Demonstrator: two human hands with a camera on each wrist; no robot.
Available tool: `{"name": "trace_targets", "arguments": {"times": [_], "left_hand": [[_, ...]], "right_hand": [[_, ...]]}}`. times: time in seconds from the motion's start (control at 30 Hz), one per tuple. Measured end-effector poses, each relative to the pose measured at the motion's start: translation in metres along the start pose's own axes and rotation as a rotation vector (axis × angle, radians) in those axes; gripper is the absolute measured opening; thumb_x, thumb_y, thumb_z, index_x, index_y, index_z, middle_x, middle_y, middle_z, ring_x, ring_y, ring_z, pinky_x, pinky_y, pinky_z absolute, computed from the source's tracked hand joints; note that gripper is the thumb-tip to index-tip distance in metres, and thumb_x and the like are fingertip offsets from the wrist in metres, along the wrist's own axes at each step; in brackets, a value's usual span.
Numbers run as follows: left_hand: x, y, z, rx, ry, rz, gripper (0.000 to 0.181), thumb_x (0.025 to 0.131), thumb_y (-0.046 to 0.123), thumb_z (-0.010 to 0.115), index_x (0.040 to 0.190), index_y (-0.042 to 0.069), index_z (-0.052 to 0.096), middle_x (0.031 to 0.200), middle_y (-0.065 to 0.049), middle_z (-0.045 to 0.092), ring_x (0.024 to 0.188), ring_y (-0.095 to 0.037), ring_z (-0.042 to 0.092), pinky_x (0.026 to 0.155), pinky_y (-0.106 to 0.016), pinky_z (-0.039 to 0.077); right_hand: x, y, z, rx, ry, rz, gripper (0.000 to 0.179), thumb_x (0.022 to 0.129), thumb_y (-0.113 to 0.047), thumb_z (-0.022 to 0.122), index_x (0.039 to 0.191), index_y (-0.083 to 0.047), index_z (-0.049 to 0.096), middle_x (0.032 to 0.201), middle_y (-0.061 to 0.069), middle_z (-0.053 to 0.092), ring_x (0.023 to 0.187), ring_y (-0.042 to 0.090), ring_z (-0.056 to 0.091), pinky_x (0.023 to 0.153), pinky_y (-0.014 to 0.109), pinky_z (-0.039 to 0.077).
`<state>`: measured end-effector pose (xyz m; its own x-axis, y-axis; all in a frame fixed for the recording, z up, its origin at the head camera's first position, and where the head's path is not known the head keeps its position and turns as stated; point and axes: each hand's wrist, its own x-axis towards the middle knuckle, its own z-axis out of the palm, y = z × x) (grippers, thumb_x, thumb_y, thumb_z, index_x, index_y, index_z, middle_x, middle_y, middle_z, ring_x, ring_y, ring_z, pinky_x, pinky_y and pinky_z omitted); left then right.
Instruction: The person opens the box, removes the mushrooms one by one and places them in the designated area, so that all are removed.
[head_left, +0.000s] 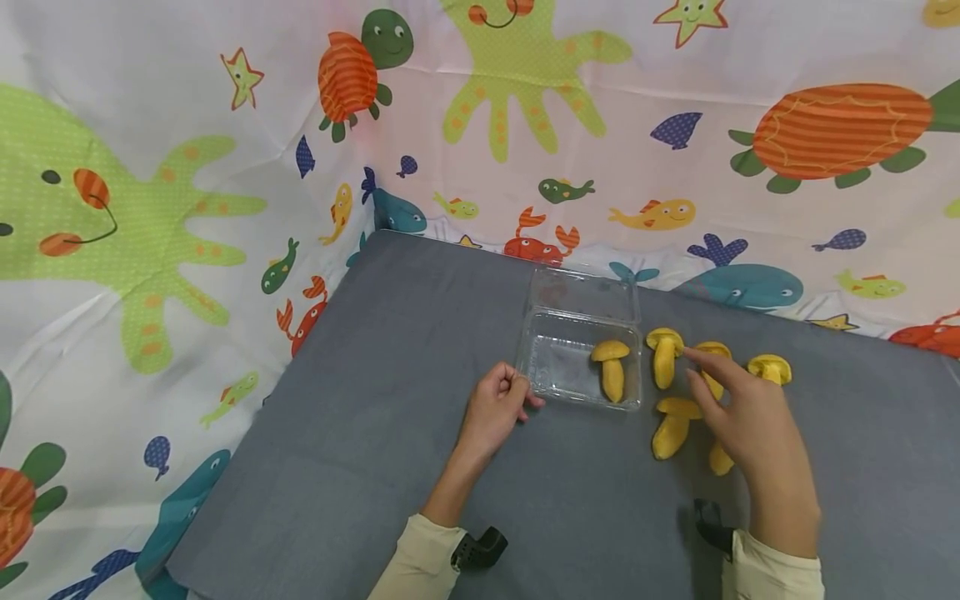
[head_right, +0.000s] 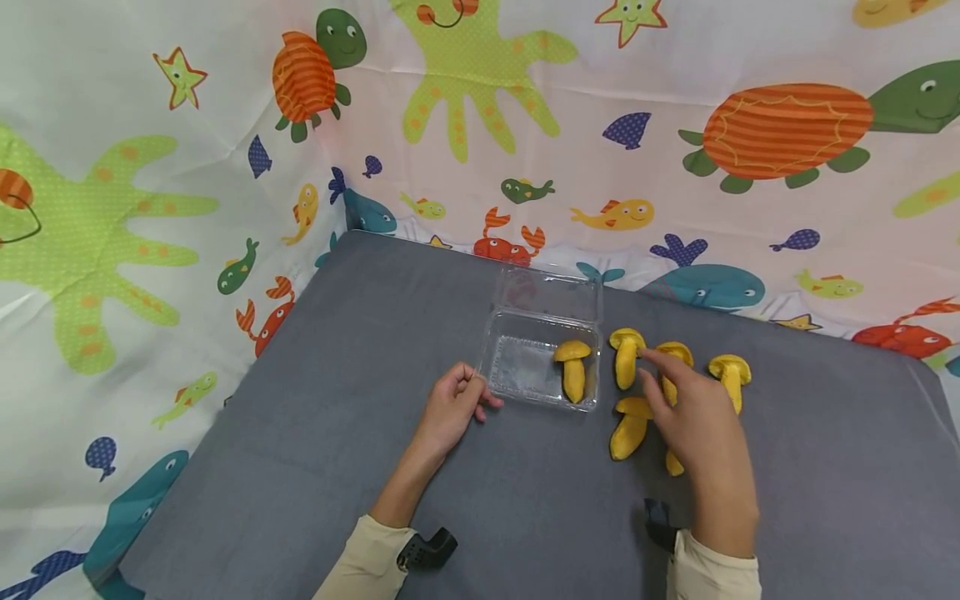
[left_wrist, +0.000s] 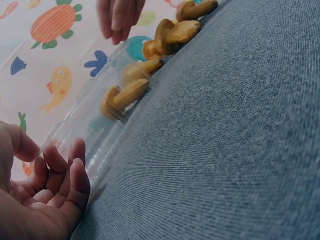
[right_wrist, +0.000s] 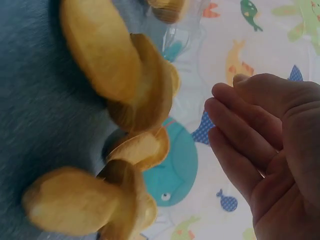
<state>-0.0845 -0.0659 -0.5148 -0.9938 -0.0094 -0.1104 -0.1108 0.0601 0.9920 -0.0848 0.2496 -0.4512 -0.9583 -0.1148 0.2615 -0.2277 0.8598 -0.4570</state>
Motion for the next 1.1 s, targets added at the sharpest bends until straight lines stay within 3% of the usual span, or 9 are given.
{"name": "trace_targets", "arguments": {"times": [0.13,0.23,0.3,0.37,0.6,0.73,0.9,1.0,1.1], "left_hand": [[0.001,-0.001,0.000,-0.001,-0.001,-0.004,0.011,0.101,0.010,0.058,0.092,0.004,0.061,0.086,-0.016,0.079,0.068,-0.046,0.067,0.058,-0.023,0.048],[0.001,-0.001,-0.001,0.007,-0.010,-0.009,0.012,0.101,0.011,0.057,0.092,0.005,0.060,0.085,-0.013,0.079,0.067,-0.042,0.067,0.059,-0.026,0.050],[0.001,-0.002,-0.001,0.013,-0.016,-0.011,0.012,0.101,0.012,0.056,0.092,0.006,0.060,0.085,-0.011,0.079,0.066,-0.039,0.067,0.060,-0.027,0.051],[0.002,-0.002,-0.002,0.019,-0.018,-0.010,0.012,0.101,0.012,0.056,0.091,0.007,0.060,0.084,-0.010,0.079,0.066,-0.038,0.068,0.059,-0.027,0.051],[0.003,-0.002,-0.002,0.027,-0.022,-0.011,0.013,0.101,0.013,0.055,0.090,0.008,0.060,0.084,-0.009,0.078,0.066,-0.037,0.069,0.058,-0.025,0.050],[0.003,-0.002,-0.003,0.035,-0.025,-0.009,0.014,0.101,0.012,0.054,0.090,0.008,0.061,0.084,-0.010,0.078,0.066,-0.036,0.069,0.058,-0.025,0.050],[0.004,-0.002,-0.004,0.039,-0.032,0.004,0.013,0.100,0.010,0.054,0.090,0.007,0.061,0.083,-0.011,0.078,0.065,-0.038,0.068,0.056,-0.023,0.048],[0.004,-0.002,-0.005,0.051,-0.033,0.006,0.013,0.100,0.010,0.054,0.089,0.007,0.061,0.083,-0.012,0.078,0.065,-0.041,0.067,0.056,-0.022,0.047],[0.004,-0.001,-0.005,0.055,-0.032,0.006,0.013,0.100,0.010,0.054,0.089,0.007,0.061,0.083,-0.013,0.078,0.065,-0.041,0.068,0.056,-0.022,0.047]], "right_hand": [[0.010,-0.004,0.001,0.012,-0.015,-0.040,0.037,0.099,-0.013,0.074,0.136,-0.007,0.069,0.121,0.024,0.074,0.053,0.011,0.047,0.059,0.040,0.052],[0.016,-0.008,0.002,0.009,-0.052,-0.042,0.038,0.100,-0.017,0.074,0.137,-0.008,0.069,0.114,0.022,0.075,0.052,0.014,0.046,0.055,0.040,0.048],[0.021,-0.012,0.002,-0.001,-0.089,-0.044,0.039,0.101,-0.020,0.073,0.139,-0.009,0.068,0.100,0.019,0.074,0.052,0.015,0.043,0.051,0.037,0.045],[0.026,-0.017,0.002,-0.007,-0.139,-0.041,0.041,0.102,-0.023,0.072,0.141,-0.011,0.066,0.094,0.015,0.071,0.049,0.015,0.039,0.049,0.032,0.035],[0.043,-0.034,0.011,-0.052,-0.261,-0.097,0.044,0.100,-0.020,0.074,0.143,-0.013,0.065,0.072,0.003,0.059,0.048,0.013,0.043,0.051,0.032,0.038],[0.051,-0.040,0.023,-0.058,-0.318,-0.144,0.042,0.100,-0.017,0.074,0.141,-0.013,0.066,0.089,0.006,0.071,0.053,0.014,0.048,0.052,0.033,0.042],[0.056,-0.043,0.037,-0.080,-0.343,-0.218,0.037,0.099,-0.013,0.075,0.136,-0.009,0.071,0.118,0.014,0.078,0.070,0.017,0.068,0.064,0.041,0.059],[0.059,-0.048,0.041,-0.110,-0.389,-0.203,0.035,0.099,-0.014,0.075,0.133,-0.009,0.072,0.118,0.013,0.078,0.076,0.017,0.070,0.070,0.044,0.061],[0.062,-0.053,0.045,-0.139,-0.407,-0.213,0.034,0.098,-0.013,0.076,0.131,-0.010,0.073,0.113,0.009,0.079,0.073,0.016,0.068,0.068,0.043,0.060]]}}
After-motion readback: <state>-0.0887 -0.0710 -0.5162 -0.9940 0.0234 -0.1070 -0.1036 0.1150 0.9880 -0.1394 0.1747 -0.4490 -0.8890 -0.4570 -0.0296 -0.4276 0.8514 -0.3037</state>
